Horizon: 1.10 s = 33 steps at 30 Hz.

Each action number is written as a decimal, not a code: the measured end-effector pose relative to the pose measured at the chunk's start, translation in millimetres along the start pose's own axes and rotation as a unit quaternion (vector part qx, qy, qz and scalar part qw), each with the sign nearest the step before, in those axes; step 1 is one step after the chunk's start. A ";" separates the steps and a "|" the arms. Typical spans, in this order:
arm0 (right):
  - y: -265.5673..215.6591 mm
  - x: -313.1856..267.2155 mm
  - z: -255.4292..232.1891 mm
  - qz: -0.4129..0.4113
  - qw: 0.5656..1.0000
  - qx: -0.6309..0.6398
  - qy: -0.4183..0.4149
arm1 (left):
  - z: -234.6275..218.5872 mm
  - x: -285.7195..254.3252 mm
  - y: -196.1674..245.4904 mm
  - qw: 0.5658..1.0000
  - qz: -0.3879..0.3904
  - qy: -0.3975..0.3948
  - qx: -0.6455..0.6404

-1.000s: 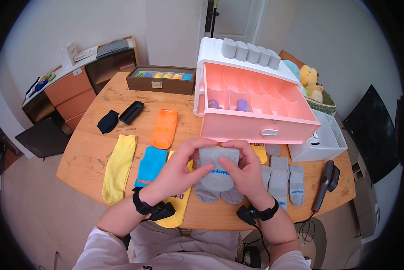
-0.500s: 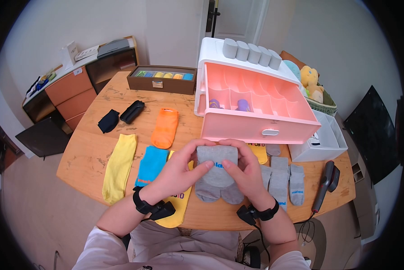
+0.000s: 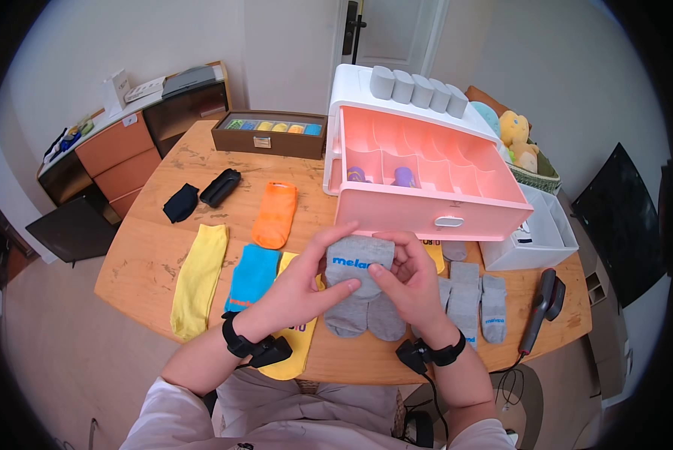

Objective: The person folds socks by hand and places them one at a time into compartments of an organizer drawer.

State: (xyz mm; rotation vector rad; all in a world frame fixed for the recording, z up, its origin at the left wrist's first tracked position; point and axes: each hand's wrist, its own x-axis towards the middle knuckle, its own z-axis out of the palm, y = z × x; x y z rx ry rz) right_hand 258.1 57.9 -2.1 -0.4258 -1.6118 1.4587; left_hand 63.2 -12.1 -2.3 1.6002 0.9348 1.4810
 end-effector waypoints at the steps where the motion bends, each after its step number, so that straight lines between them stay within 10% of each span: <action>1: -0.1 -0.3 0.5 0.003 1.000 0.003 0.009 | -4.3 0.0 -2.7 1.000 -0.018 -0.024 0.001; 17: 0.7 1.1 -2.4 -0.013 0.998 -0.060 -0.024 | -7.9 3.4 -6.6 0.990 -0.143 0.017 -0.004; 33: -5.6 -1.7 -8.9 -0.020 0.995 -0.096 0.001 | -9.1 3.8 -2.5 0.998 -0.055 -0.013 0.032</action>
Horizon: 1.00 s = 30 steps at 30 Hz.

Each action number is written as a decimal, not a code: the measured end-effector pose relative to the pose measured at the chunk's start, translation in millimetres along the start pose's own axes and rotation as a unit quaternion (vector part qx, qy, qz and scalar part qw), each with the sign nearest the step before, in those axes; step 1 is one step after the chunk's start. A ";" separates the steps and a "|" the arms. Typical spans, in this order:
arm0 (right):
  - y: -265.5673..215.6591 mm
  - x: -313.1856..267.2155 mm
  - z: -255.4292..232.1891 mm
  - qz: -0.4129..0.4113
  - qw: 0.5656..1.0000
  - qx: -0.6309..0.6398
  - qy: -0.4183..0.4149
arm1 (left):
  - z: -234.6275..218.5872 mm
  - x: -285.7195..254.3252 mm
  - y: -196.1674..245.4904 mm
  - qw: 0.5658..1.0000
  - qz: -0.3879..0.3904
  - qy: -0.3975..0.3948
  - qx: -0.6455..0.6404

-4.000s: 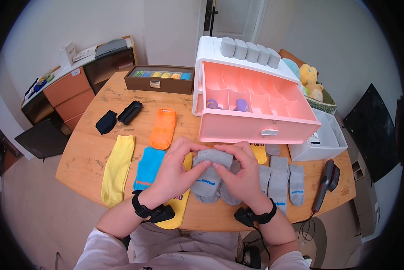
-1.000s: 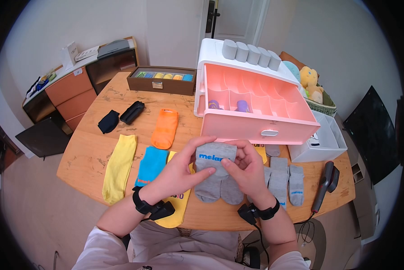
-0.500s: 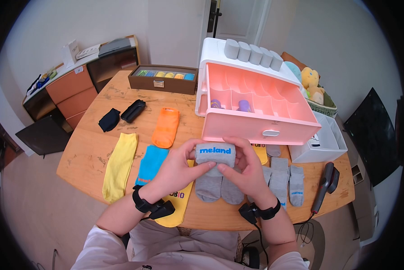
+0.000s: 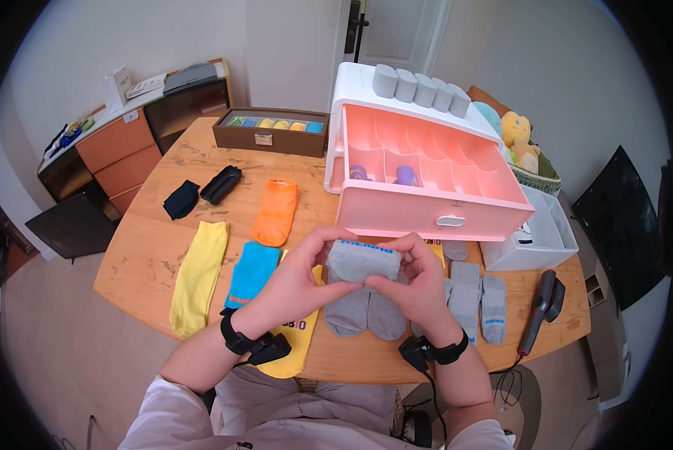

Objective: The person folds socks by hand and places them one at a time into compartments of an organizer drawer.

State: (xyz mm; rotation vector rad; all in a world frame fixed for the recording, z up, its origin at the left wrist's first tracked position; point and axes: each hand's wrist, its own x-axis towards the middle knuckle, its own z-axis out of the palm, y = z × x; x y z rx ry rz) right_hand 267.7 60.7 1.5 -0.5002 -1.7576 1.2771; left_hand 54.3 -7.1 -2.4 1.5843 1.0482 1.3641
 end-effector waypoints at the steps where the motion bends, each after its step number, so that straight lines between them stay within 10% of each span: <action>1: -1.3 -0.4 0.1 -0.002 1.000 -0.005 -0.005 | -0.9 -0.5 -1.6 1.000 0.001 -0.005 0.001; 17: -5.6 1.7 5.3 -0.018 0.999 0.039 -0.032 | -1.0 -3.9 -9.7 1.000 0.008 0.020 -0.001; 30: 4.4 -0.8 2.4 -0.297 0.913 -0.258 0.104 | -14.4 -2.1 -14.7 0.977 -0.103 -0.101 -0.158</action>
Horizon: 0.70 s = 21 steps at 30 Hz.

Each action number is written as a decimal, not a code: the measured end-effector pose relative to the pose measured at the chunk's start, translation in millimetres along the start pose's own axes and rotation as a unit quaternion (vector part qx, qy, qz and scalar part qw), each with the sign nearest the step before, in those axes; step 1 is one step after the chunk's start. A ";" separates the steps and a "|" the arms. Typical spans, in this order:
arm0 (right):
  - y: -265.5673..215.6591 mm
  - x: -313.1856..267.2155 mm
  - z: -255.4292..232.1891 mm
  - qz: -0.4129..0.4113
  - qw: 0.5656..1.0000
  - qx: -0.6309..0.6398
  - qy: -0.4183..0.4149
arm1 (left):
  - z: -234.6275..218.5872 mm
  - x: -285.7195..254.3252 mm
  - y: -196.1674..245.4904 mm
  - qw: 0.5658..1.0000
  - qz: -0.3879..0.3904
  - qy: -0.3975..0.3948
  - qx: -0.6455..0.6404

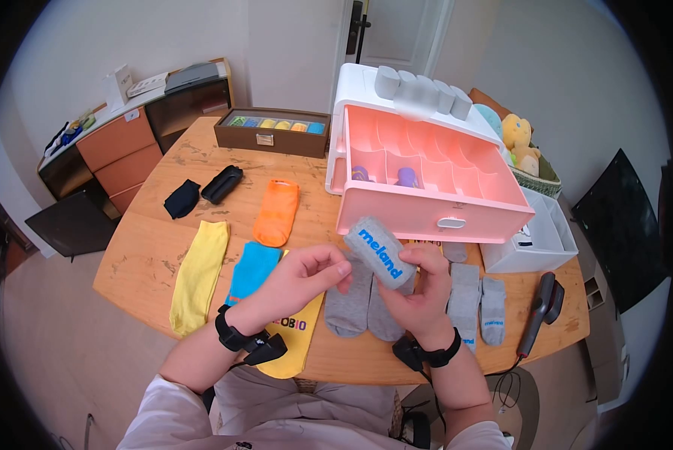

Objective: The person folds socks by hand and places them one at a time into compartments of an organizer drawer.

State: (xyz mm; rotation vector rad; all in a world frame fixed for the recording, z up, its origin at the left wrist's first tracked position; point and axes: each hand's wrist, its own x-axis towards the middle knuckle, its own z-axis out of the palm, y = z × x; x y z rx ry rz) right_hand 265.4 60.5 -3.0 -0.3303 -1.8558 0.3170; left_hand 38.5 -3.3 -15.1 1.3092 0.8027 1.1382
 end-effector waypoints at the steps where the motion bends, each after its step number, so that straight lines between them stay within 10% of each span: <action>1: 0.7 -0.3 0.8 -0.001 1.000 0.003 0.003 | 3.9 -0.2 3.7 0.999 0.012 0.004 -0.030; 21: -1.6 2.0 10.2 0.099 0.986 0.089 -0.095 | 9.8 -1.1 3.2 0.991 0.040 0.058 -0.115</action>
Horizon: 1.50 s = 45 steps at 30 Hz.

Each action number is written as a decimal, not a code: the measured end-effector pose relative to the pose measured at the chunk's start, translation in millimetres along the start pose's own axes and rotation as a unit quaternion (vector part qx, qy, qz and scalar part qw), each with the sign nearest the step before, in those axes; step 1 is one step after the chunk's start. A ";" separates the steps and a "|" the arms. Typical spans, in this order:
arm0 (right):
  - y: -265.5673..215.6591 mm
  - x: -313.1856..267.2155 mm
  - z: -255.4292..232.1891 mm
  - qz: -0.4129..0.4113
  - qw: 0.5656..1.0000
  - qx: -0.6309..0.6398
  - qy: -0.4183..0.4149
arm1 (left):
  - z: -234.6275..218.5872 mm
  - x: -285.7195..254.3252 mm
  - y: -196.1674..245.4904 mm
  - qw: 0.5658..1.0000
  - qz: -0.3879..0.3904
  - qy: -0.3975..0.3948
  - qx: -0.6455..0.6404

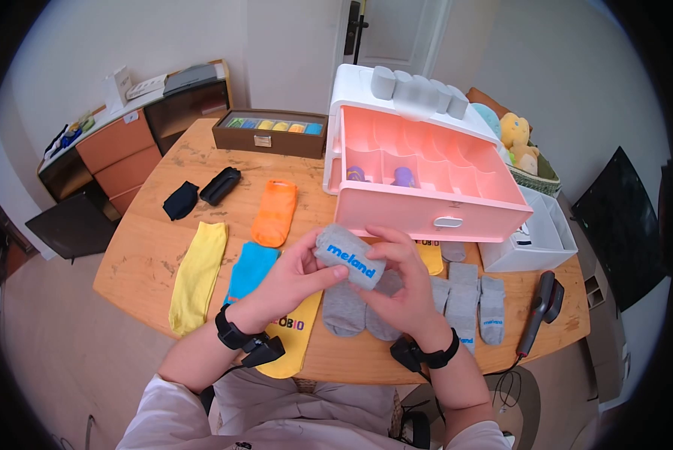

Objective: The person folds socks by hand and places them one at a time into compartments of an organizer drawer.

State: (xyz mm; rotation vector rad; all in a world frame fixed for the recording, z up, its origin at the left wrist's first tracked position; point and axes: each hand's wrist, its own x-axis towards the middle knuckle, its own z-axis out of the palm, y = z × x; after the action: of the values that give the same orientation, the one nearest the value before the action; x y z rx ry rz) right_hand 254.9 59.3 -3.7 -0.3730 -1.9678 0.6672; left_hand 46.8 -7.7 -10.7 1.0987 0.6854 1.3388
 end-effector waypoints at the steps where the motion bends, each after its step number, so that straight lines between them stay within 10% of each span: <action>1: 1.3 -1.4 -0.2 0.024 0.999 0.023 -0.005 | -0.5 -0.2 1.4 1.000 0.008 0.007 0.013; 15: -12.6 0.5 -2.8 0.113 0.992 0.052 -0.030 | 6.1 0.9 -4.1 0.996 0.027 0.069 0.045; 39: 1.4 -0.4 -4.6 -0.112 0.985 -0.126 0.045 | -4.1 -2.8 -11.9 0.999 -0.036 0.029 0.013; 45: -2.7 -6.7 -1.0 0.040 0.997 -0.003 0.064 | 3.5 -1.2 -9.7 0.995 0.019 0.040 0.091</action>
State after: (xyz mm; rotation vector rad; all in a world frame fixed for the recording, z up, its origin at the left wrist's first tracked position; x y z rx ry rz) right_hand 258.9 54.0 -6.5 -0.4892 -1.8423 0.6720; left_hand 53.7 -8.5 -18.4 1.2131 0.8627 1.3780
